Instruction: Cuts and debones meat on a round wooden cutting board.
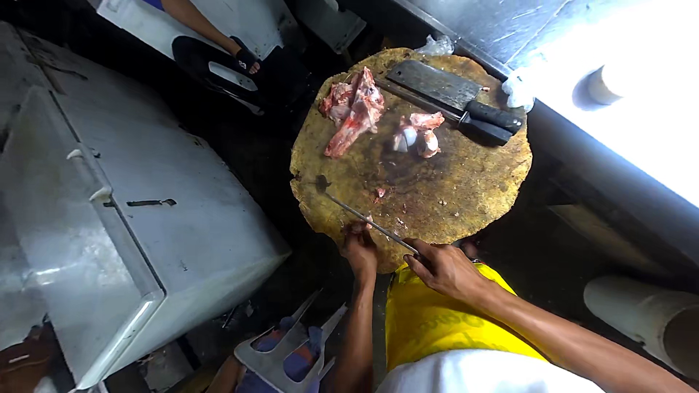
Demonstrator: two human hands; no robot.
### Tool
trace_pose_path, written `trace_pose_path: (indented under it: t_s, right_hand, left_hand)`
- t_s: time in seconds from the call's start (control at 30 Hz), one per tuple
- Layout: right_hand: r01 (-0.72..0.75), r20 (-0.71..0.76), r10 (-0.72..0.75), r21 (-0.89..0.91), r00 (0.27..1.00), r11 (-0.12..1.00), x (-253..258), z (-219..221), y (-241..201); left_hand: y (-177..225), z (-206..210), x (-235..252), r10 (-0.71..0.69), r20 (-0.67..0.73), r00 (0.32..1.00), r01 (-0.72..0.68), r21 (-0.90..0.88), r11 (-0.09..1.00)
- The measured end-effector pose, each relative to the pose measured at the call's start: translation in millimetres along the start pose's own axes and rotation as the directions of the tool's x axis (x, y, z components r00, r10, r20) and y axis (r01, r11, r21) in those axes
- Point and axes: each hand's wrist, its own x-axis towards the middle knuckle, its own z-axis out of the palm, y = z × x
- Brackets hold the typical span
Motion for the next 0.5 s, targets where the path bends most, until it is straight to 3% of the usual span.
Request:
trace_pose_path:
  t_s: [0.07, 0.13, 0.3, 0.37, 0.43, 0.5]
  right_hand:
    - [-0.063, 0.072, 0.065, -0.025, 0.995, 0.998, 2.9, -2.8, 6.3]
    - [-0.034, 0.027, 0.033, 0.032, 0.999, 0.999, 0.5, -10.7, 5.3]
    - [0.247, -0.258, -0.205, 0.141, 0.944, 0.959, -4.7, -24.2, -23.7]
    - [0.308, -0.305, -0.252, 0.152, 0.919, 0.939, -5.6, -17.5, -28.6]
    - [0.231, -0.228, -0.201, 0.112, 0.952, 0.966, -5.5, -6.1, -21.5]
    - [0.055, -0.023, -0.054, 0.016, 0.998, 0.998, -2.8, 1.3, -8.6]
  left_hand:
    - [0.5, 1.5, 0.9, -0.034, -0.013, 0.999, 0.034, -0.045, 0.998]
    - [-0.8, 2.6, -0.2, -0.055, -0.006, 0.998, 0.055, -0.038, 0.998]
    - [-1.8, 6.4, -4.5, -0.008, -0.068, 0.998, 0.011, 0.034, 0.999]
    - [-1.6, 9.2, -6.2, -0.012, -0.121, 0.993, 0.015, 0.024, 1.000]
    - [-2.6, 8.5, -8.2, -0.033, -0.099, 0.995, 0.034, 0.010, 0.999]
    - [-1.2, 4.6, -10.0, -0.071, -0.054, 0.996, 0.069, -0.032, 0.997]
